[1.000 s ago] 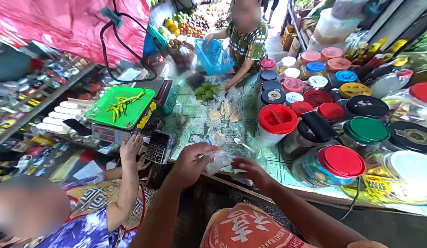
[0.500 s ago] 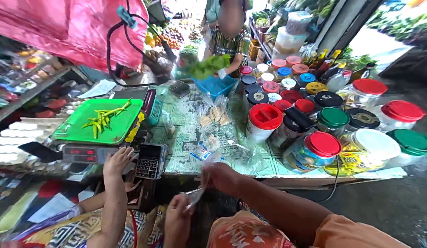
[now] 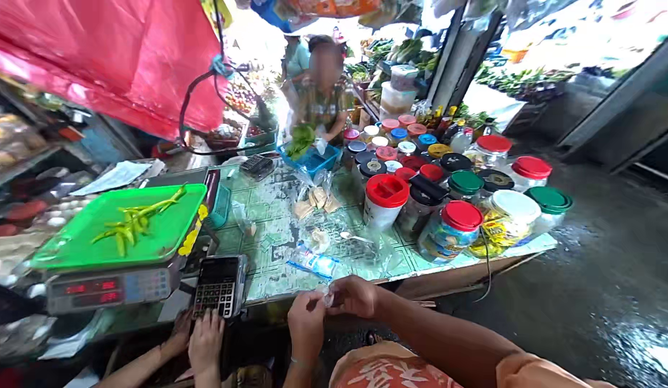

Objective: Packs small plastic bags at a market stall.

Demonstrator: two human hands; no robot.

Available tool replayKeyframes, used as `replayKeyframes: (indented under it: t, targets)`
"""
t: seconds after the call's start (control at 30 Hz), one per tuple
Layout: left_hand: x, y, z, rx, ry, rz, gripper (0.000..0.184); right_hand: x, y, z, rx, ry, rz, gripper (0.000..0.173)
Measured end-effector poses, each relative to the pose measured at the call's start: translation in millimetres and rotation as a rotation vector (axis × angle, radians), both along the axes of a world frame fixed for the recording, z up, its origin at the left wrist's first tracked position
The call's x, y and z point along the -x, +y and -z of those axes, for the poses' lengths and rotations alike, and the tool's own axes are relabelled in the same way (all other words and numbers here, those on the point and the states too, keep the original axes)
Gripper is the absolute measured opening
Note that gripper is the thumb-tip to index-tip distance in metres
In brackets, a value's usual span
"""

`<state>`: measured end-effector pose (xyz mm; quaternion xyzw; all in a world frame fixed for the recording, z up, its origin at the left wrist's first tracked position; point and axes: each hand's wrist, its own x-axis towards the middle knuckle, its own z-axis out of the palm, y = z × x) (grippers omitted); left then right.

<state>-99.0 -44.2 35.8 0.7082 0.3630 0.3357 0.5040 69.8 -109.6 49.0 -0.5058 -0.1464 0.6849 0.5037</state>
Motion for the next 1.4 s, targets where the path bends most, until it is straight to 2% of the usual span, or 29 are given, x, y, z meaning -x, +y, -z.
replayKeyframes:
  t: [0.03,0.1,0.2,0.3,0.4,0.47,0.5,0.6,0.63,0.7,0.77,0.83,0.9,1.0,1.13,1.23,1.27,1.33,1.4]
  targets:
    - [1.0,-6.0,5.8,-0.136,0.041,0.0,0.007,5.1,-8.2,1.3,-0.018,0.174,0.105,0.026]
    - [-3.4,-13.5,24.2,-0.317,0.074,-0.015,0.009,11.1,-18.8,0.3,-0.085,0.281,0.191,0.026]
    - [-9.8,-8.4,31.0,-0.384,0.219,-0.077,0.025,23.4,-20.2,-0.5,-0.163,0.216,0.196,0.027]
    - [-18.9,1.4,26.3,-0.375,0.281,-0.093,0.029,28.0,-16.5,-11.6,-0.09,0.078,0.209,0.023]
    - [-21.7,4.3,25.5,-0.336,0.291,-0.082,0.017,27.0,-11.4,-5.0,-0.004,-0.048,0.196,0.022]
    - [-22.2,6.2,19.7,-0.186,0.293,-0.104,0.012,18.9,-6.1,-1.1,0.019,-0.23,0.116,0.021]
    - [-22.5,7.1,19.0,-0.156,0.273,-0.101,0.014,11.0,-2.8,-0.1,-0.001,-0.393,0.036,0.02]
    - [-20.7,7.8,19.4,-0.248,0.059,0.061,0.026,-14.6,1.8,-21.4,-0.152,-0.875,-0.289,0.023]
    - [-24.4,7.0,14.1,-0.191,-0.038,0.126,0.028,-21.6,2.6,-36.2,-0.188,-0.956,-0.363,0.023]
    - [-35.9,-1.0,1.2,0.053,-0.231,0.191,0.028,-33.6,1.9,-64.7,-0.221,-1.04,-0.434,0.026]
    - [-55.1,-11.9,-7.1,0.112,-0.36,0.186,0.02,-46.2,0.1,-91.9,-0.306,-1.035,-0.456,0.024]
    - [-74.2,-22.8,-15.8,-0.009,-0.407,0.184,0.012,-52.9,-5.4,-125.3,-0.46,-1.02,-0.449,0.019]
    - [-91.6,-30.6,-28.2,-0.19,-0.283,0.105,0.014,-63.5,-11.6,-154.4,-0.546,-1.047,-0.429,0.02]
    - [-118.1,-23.0,-42.4,-0.416,0.007,0.104,0.016,-97.2,-11.7,-158.3,-0.568,-1.0,-0.353,0.02]
    - [-146.1,-21.1,-50.7,-0.427,-0.025,0.202,0.017,-135.2,-41.7,-167.1,-0.717,-0.823,-0.196,0.009]
    - [-151.6,-17.3,-54.2,-0.313,0.094,0.377,0.027,-167.3,-46.2,-152.9,-0.682,-0.58,-0.007,0.01]
    - [-155.3,-16.3,-52.4,-0.211,0.106,0.382,0.027,-176.5,-47.1,-148.1,-0.67,-0.487,0.059,0.013]
    - [-164.5,-20.5,-55.3,0.016,0.051,0.308,0.024,-192.8,-48.7,-136.6,-0.667,-0.406,0.126,0.034]
    - [-173.2,-29.8,-66.6,0.192,-0.047,0.205,0.018,-206.1,-48.5,-113.5,-0.562,-0.538,0.021,0.065]
